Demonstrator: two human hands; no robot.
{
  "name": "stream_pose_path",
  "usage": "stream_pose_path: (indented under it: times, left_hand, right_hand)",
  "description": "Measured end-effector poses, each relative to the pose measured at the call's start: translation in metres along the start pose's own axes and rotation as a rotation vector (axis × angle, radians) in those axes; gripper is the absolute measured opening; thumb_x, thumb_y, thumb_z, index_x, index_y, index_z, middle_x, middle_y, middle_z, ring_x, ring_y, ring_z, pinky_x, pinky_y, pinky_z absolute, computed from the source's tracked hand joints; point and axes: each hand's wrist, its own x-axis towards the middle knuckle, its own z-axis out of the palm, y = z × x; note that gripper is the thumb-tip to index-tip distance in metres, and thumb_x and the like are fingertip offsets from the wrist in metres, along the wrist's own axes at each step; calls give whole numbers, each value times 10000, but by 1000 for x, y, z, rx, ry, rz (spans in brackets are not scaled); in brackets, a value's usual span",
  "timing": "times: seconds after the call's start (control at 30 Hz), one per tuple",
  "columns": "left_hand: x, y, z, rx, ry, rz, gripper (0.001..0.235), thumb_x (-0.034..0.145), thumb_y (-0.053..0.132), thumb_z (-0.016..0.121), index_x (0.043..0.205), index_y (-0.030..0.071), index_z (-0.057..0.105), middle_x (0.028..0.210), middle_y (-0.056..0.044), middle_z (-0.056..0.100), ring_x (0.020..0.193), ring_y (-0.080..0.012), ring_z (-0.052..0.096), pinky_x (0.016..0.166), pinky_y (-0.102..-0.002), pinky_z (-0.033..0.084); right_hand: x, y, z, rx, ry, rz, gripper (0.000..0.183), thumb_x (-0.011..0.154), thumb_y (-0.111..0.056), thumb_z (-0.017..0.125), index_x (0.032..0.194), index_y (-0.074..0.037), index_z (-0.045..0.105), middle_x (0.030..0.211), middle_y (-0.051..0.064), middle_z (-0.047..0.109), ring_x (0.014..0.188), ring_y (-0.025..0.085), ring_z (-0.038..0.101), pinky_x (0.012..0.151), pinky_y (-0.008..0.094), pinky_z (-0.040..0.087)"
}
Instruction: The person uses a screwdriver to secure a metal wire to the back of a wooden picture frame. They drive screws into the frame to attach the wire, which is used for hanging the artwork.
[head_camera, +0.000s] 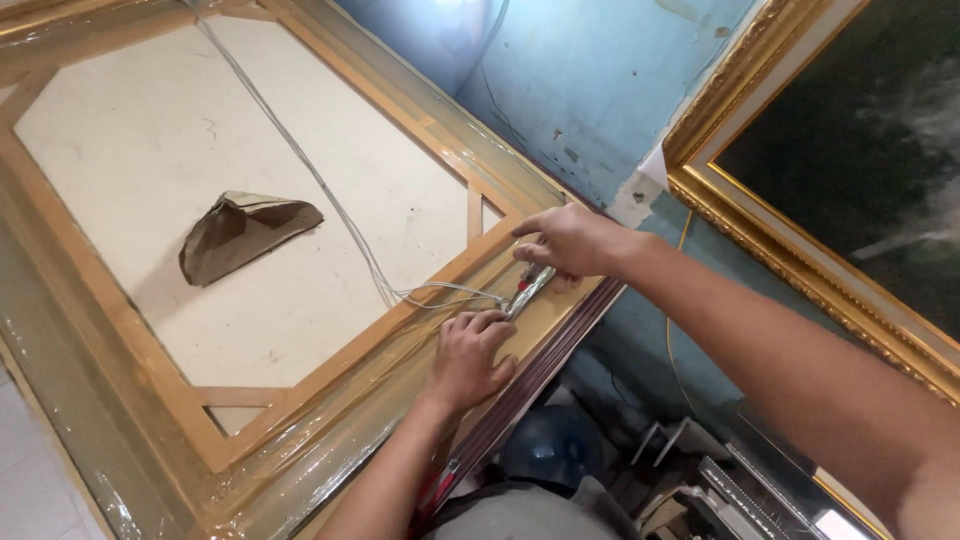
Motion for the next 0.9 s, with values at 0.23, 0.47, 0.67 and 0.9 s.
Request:
stream_pose_path:
  times: [0.23, 0.47, 0.67, 0.9]
  left_hand:
    - [1, -11, 19, 26, 173, 74, 232, 604, 267, 628, 831, 223, 636, 967, 45, 596, 922, -189, 524, 804, -345, 366]
    - [-4, -19, 33, 46, 295, 154, 190, 574, 291, 606, 747, 213, 599, 935, 41, 615, 880, -193, 541, 757, -344, 397]
    - [-7, -18, 31, 10, 270, 154, 209, 579, 301, 636, 767, 212, 613, 935, 38, 625, 868, -205, 549, 756, -350, 412]
    - [-10, -22, 25, -57, 176, 125, 193, 595, 268, 628, 782, 223, 628, 954, 43, 626, 905, -201, 551, 787, -342, 421]
  right_hand:
    - [58, 19, 13, -949, 27, 76, 488, 750, -622, 460, 947, -226, 667, 855, 42, 666, 776, 233, 662, 640, 407, 545]
    - [24, 7, 7, -952, -121, -458, 357, 825, -396, 530, 761, -56, 620, 746, 133, 644, 698, 322, 633, 652, 402, 534]
    - [22, 1, 23, -1009, -152, -645, 183, 816, -287, 551, 750, -126, 608, 751, 70, 610, 715, 284, 629, 659, 403, 522]
    - [45, 6, 37, -854, 16, -278, 262, 628, -428, 729, 824, -266, 666, 701, -22, 633, 655, 207, 649, 600, 329, 545]
